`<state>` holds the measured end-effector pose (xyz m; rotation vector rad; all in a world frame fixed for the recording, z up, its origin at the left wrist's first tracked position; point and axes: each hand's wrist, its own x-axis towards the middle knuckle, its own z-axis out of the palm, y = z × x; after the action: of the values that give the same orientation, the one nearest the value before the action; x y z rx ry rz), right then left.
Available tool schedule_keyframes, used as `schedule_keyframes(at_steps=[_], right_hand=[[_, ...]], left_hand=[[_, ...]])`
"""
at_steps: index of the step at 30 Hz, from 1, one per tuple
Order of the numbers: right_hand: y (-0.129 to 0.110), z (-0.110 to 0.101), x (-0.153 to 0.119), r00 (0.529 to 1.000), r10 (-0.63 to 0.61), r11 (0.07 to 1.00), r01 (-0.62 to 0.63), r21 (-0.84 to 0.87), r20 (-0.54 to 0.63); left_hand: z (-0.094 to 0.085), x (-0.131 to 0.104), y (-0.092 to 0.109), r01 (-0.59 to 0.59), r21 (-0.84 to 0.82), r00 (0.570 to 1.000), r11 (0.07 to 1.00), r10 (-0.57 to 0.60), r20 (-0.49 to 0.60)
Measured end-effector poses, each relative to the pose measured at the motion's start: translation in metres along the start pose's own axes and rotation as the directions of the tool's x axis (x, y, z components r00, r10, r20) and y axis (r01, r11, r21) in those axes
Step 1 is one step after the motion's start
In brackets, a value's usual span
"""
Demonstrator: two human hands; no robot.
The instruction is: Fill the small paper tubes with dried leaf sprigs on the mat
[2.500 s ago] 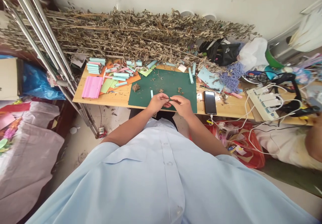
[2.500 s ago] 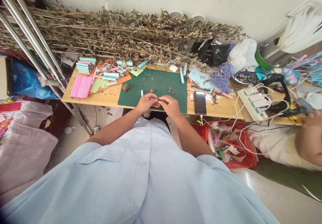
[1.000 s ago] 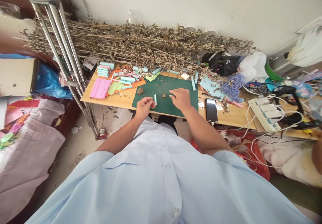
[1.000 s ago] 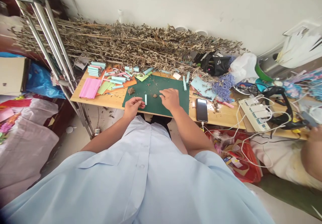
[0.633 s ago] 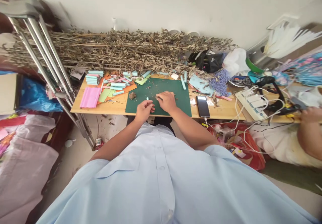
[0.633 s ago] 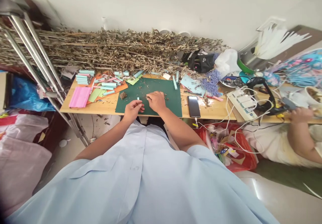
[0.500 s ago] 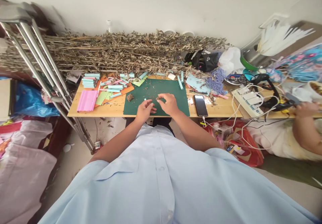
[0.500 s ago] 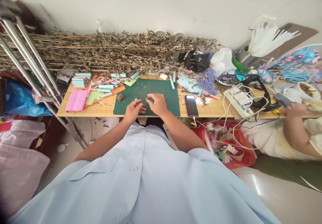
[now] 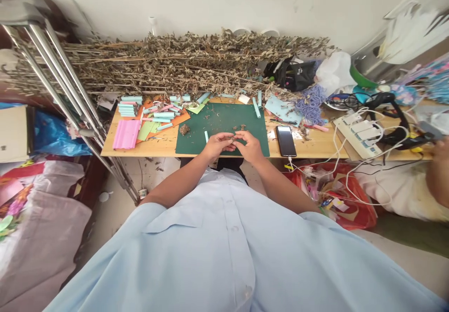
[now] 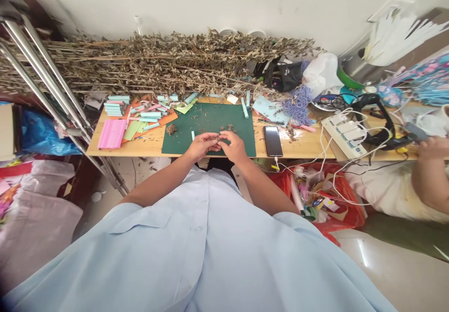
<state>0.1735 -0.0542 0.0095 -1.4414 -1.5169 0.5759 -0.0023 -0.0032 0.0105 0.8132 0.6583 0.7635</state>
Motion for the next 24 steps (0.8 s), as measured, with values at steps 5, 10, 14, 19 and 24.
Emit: schedule_keyframes(at_steps=[5, 10, 14, 19, 24], right_hand=[[0.002, 0.0, -0.001, 1.0, 0.017, 1.0, -0.017, -0.024, 0.008], [-0.003, 0.001, -0.001, 1.0, -0.021, 0.999, 0.022, -0.023, 0.015], [-0.007, 0.002, 0.0, 0.996, -0.092, 0.995, 0.091, -0.037, -0.016], [-0.012, 0.003, -0.001, 0.995, -0.094, 0.992, 0.092, -0.092, -0.018], [-0.016, 0.005, 0.0, 0.998, -0.053, 0.992, 0.051, -0.119, -0.013]], left_hand=[[-0.001, 0.001, -0.004, -0.01, 0.008, 1.0, 1.0, 0.01, -0.022], [-0.003, 0.0, -0.005, -0.035, -0.02, 0.998, 0.999, 0.034, -0.047], [-0.002, 0.0, -0.006, -0.029, -0.01, 0.998, 1.0, 0.028, -0.055], [0.0, -0.002, -0.004, 0.003, 0.038, 0.997, 0.999, 0.0, -0.076], [0.003, -0.001, -0.004, 0.023, 0.069, 0.993, 0.997, -0.014, -0.119]])
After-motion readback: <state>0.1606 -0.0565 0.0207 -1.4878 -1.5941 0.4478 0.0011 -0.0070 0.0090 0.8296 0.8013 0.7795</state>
